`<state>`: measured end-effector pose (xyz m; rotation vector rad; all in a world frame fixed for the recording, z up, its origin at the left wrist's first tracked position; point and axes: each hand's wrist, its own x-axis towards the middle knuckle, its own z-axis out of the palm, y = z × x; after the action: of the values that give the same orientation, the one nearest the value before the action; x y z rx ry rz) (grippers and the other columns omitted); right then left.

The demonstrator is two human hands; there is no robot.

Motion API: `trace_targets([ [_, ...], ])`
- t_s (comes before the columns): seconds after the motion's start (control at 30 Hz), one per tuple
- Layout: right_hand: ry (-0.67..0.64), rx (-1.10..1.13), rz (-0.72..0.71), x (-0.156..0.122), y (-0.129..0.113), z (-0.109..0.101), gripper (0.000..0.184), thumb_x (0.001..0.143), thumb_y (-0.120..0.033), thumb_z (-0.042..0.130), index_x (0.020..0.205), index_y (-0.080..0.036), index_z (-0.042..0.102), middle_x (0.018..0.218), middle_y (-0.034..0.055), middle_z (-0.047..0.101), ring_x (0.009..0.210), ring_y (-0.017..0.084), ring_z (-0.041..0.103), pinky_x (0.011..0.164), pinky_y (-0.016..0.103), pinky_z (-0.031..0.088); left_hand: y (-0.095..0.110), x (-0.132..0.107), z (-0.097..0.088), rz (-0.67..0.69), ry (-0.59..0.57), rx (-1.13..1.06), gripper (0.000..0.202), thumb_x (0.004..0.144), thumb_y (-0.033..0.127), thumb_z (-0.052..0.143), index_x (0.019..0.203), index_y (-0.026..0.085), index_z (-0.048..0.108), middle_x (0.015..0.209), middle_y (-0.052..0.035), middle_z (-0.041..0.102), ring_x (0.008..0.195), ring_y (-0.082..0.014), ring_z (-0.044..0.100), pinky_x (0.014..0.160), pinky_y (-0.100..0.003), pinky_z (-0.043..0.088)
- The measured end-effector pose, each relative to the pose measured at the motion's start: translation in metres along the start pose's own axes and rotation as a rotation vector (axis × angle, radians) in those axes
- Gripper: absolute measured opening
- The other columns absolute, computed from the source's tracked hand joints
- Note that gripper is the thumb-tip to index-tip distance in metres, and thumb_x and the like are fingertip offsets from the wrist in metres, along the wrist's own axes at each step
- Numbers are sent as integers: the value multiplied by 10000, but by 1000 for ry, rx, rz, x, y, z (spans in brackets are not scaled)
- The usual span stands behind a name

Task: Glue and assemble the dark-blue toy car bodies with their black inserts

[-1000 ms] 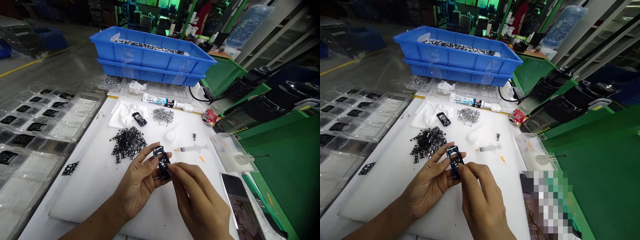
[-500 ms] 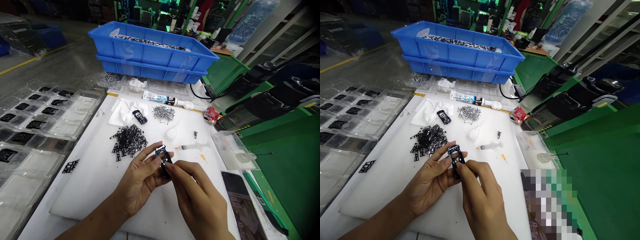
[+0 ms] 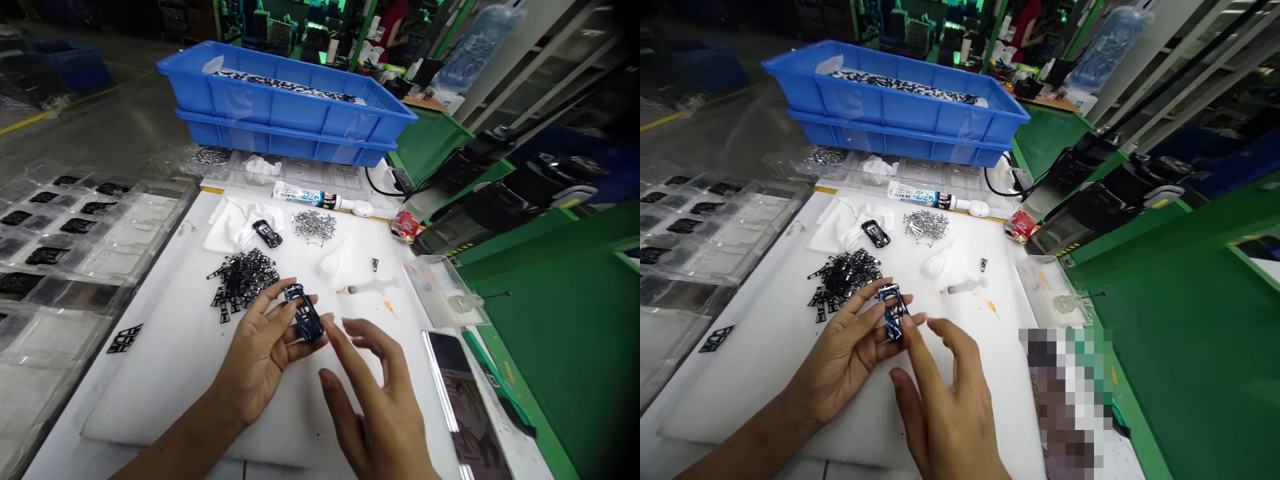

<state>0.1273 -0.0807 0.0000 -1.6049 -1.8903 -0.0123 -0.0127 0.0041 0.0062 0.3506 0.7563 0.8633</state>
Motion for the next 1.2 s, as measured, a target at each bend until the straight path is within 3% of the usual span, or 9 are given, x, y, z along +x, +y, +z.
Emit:
trace_targets([
  [0.1, 237, -196, 75, -31, 11, -5, 491, 873, -120, 659, 1348, -133, 531, 1179, 145, 605, 1105, 273, 580, 939, 422, 486, -1, -2, 3, -18, 32, 99, 405, 918, 213, 635, 1291, 224, 477, 1261, -137, 658, 1078, -320, 701, 903, -458, 591],
  [0.17, 298, -368, 205, -52, 25, -11, 477, 868, -229, 700, 1305, -115, 547, 1145, 159, 640, 1097, 324, 585, 963, 493, 443, -2, -5, 5, -28, 44, 164, 403, 914, 247, 644, 1279, 219, 476, 1266, -138, 651, 1071, -322, 704, 905, -469, 591],
  [0.33, 237, -565, 453, -82, 50, -26, 515, 917, -518, 575, 1217, -100, 582, 1160, 191, 661, 1070, 384, 620, 956, 561, 415, -8, -13, 11, -2, 89, 354, 513, 871, 277, 694, 1332, 238, 472, 1249, -131, 651, 998, -306, 727, 825, -443, 621],
  [0.63, 167, -524, 522, -83, 52, -29, 471, 966, -525, 421, 1202, -145, 569, 1187, 143, 671, 1087, 349, 634, 1037, 580, 357, -14, -14, 1, 2, 6, 491, 483, 878, 375, 676, 1322, 246, 535, 1251, -97, 631, 1030, -304, 711, 780, -406, 641],
  [0.73, 284, -417, 605, -79, 38, -33, 401, 940, -485, 517, 1168, -168, 611, 1146, 142, 679, 1079, 335, 638, 1007, 539, 414, -15, -13, 0, 29, -7, 455, 423, 887, 361, 668, 1275, 237, 555, 1244, -96, 632, 1071, -310, 693, 804, -420, 636],
  [0.8, 288, -224, 663, -72, 25, -33, 306, 926, -437, 579, 1110, -200, 640, 1052, 109, 700, 949, 268, 679, 889, 424, 514, -16, -12, -1, 40, -24, 391, 376, 898, 341, 658, 1244, 233, 559, 1282, -100, 617, 1121, -322, 670, 834, -434, 626],
  [0.97, -159, 505, 770, -29, -4, -17, 339, 954, -475, 547, 1197, -239, 549, 961, 31, 695, 686, 135, 673, 561, 222, 536, -16, -10, 0, 63, -78, 222, 245, 942, 247, 589, 1183, 238, 544, 1412, -87, 543, 1232, -326, 604, 926, -452, 583],
  [1.07, -253, 567, 755, -2, -11, -4, 334, 957, -479, 541, 1166, -219, 548, 852, 12, 682, 635, 128, 642, 535, 217, 491, -15, -9, 0, 74, -113, 188, 206, 960, 201, 546, 1163, 235, 534, 1417, -82, 543, 1238, -305, 603, 933, -420, 579],
  [1.2, -213, 529, 743, 13, -11, 5, 261, 947, -470, 561, 922, -211, 587, 708, -11, 644, 573, 123, 588, 505, 215, 442, -19, -9, -3, 128, -162, 268, 204, 981, 195, 504, 1174, 261, 520, 1455, -62, 513, 1247, -260, 599, 990, -432, 553],
])
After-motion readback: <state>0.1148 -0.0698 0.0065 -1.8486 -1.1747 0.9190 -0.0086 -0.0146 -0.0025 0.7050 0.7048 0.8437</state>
